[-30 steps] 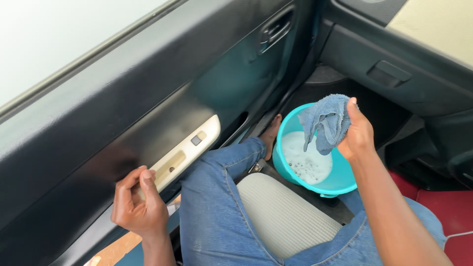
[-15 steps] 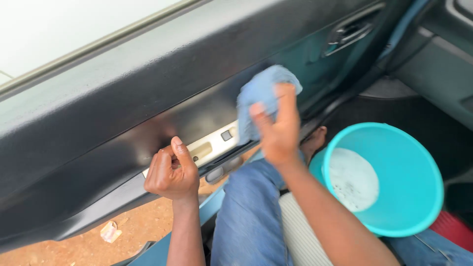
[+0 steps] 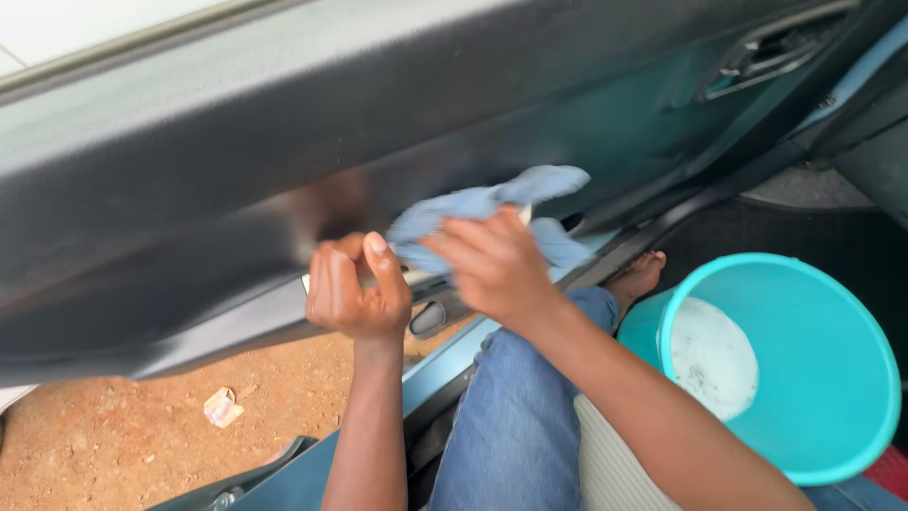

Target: Cleaning the interior surfaces of a car using soapy water and a cloth.

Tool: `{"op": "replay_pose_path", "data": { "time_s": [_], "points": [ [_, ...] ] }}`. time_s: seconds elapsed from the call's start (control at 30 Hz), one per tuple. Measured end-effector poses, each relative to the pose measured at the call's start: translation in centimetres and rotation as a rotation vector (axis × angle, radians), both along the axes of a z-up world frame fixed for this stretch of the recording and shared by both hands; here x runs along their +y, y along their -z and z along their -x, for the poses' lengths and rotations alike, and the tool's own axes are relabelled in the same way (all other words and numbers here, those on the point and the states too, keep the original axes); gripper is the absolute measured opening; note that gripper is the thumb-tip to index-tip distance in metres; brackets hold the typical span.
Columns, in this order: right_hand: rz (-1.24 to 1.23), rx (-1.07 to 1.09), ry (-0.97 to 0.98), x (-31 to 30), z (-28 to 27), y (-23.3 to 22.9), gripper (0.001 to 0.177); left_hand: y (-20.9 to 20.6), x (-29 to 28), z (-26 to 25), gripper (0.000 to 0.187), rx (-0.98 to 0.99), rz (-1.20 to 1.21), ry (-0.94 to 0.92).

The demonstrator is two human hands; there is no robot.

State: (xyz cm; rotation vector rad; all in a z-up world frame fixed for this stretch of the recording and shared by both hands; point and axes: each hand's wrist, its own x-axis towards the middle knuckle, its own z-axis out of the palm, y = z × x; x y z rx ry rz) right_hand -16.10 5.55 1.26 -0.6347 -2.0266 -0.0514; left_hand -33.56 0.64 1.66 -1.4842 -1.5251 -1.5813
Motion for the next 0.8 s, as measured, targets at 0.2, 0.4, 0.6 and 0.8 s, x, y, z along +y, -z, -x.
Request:
{"op": "replay_pose_path", "data": {
  "time_s": [0.2, 0.4, 0.6, 0.8],
  "points": [
    [-0.024, -0.15, -0.014, -1.3, -1.7, -1.8, 0.04, -0.3, -0.7, 0.3, 0.017, -0.043, -0.101, 0.073],
    [0.088, -0.047, 0.072, -1.5, -2.8, -1.5, 0.044, -0.3, -0.2, 0.9, 0.018, -0.071, -0.101, 0.112],
    [0.643, 0.482, 0.316, 2.8, -11.9, 5.3, 0.03, 0.1, 1.1, 1.6, 0.02, -0.067, -0.096, 0.114],
    [0.436, 0.132, 0.201, 0.7, -6.5, 0.2, 0.047, 0.6, 2.7, 2.2, 0.024, -0.06, -0.118, 0.061]
  ]
}}
